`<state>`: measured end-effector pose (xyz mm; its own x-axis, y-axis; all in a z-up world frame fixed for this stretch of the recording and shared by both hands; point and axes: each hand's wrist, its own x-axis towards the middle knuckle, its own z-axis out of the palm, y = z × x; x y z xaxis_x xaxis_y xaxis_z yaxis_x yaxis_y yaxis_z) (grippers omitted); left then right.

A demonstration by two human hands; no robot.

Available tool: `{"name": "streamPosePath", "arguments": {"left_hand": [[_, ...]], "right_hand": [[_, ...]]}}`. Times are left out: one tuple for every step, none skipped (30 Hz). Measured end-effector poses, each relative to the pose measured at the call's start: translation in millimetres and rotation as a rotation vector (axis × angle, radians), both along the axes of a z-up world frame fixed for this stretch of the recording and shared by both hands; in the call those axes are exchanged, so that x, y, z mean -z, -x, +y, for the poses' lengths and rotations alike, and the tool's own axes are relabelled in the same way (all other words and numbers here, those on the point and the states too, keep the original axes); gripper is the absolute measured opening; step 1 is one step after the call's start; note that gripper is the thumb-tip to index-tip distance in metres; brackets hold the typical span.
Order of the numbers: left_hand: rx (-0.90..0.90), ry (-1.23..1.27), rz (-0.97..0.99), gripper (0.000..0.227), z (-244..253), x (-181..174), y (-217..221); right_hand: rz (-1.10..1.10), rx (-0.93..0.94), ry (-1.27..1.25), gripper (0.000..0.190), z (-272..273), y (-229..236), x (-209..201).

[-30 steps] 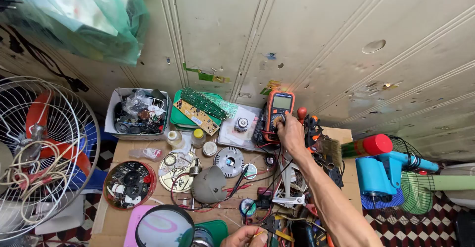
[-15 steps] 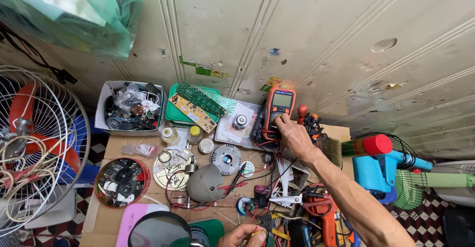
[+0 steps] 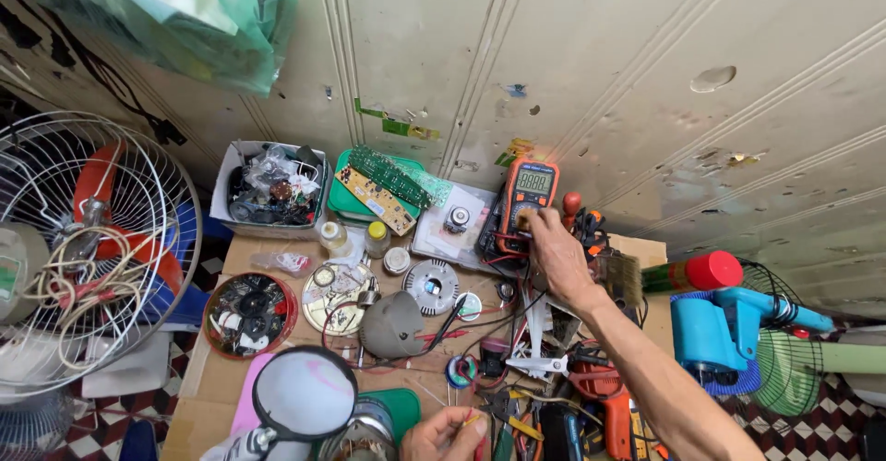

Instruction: The person sits at a cluttered workbench testing and repairing electric fan motors. They use a multimeter on fan components, strip and handle wires, wind a cord around a fan motor part, sort small parts into a plastic bag, and briefly reach into a blue cabinet before returning to the bench.

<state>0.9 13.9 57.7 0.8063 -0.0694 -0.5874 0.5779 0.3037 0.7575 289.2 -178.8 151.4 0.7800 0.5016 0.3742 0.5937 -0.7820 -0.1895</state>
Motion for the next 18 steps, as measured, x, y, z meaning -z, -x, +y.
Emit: {"name": "streamPosePath", "arguments": {"left_hand": [[-0.015,-0.003,0.025,0.025,5.8,-34.1,-6.4],[-0.037,-0.015,-0.038,0.026,12.7,-64.9,-13.4],[-0.065,-0.031,-0.084,0.027,20.3,-93.6,-11.9],[-0.087,-0.039,-0.042,0.027,20.2,-106.4,-2.3],[-0.130,-0.038,-0.031,0.027,22.1,-118.2,-5.2],[-0.173,-0.038,-0.021,0.028,23.3,-131.4,-9.6],[-0.175,-0.042,-0.015,0.028,22.0,-132.9,-7.5],[-0.200,-0.021,-0.002,0.027,20.5,-135.3,-6.0],[-0.221,0.001,0.003,0.026,20.1,-136.5,-6.4],[-0.220,-0.002,0.002,0.026,18.6,-130.4,-3.0],[-0.219,-0.037,-0.020,0.027,15.6,-124.7,-0.5],[-0.218,-0.071,-0.042,0.027,12.6,-119.1,1.6],[-0.213,-0.072,-0.045,0.027,10.1,-116.5,4.1],[-0.228,-0.080,-0.045,0.027,7.9,-114.0,6.6],[-0.244,-0.089,-0.044,0.027,5.5,-111.2,8.8],[-0.241,-0.090,-0.048,0.027,3.0,-115.9,11.0],[-0.240,-0.124,-0.062,0.027,0.9,-120.7,11.9],[-0.239,-0.159,-0.077,0.028,-0.6,-125.8,12.6]], "right_hand": [[0.025,-0.015,-0.003,0.045,5.3,16.4,-15.3],[0.296,0.272,-0.173,0.038,11.0,32.8,-28.6],[0.590,0.559,-0.325,0.036,18.3,56.1,-36.8],[0.636,0.544,-0.311,0.036,14.1,86.4,-30.0],[0.815,0.508,-0.477,0.035,8.4,108.0,-28.0],[0.992,0.468,-0.643,0.036,1.7,128.4,-28.3],[1.000,0.467,-0.643,0.036,7.9,151.5,-41.0],[1.107,0.454,-0.668,0.040,13.7,173.9,-54.9],[1.205,0.441,-0.695,0.045,20.3,195.1,-68.6],[1.204,0.440,-0.698,0.045,21.6,210.1,-71.6],[1.207,0.353,-0.798,0.048,21.4,224.8,-75.3],[1.207,0.265,-0.896,0.053,21.3,239.1,-79.1],[1.203,0.266,-0.899,0.053,22.8,245.5,-77.2],[1.229,0.309,-1.023,0.054,24.8,252.0,-75.2],[1.251,0.350,-1.147,0.055,26.5,257.9,-73.0],[1.247,0.350,-1.150,0.055,29.4,261.5,-78.5],[1.341,0.374,-1.177,0.053,32.8,263.2,-84.2],[1.436,0.397,-1.203,0.050,36.9,264.8,-90.3]]}}
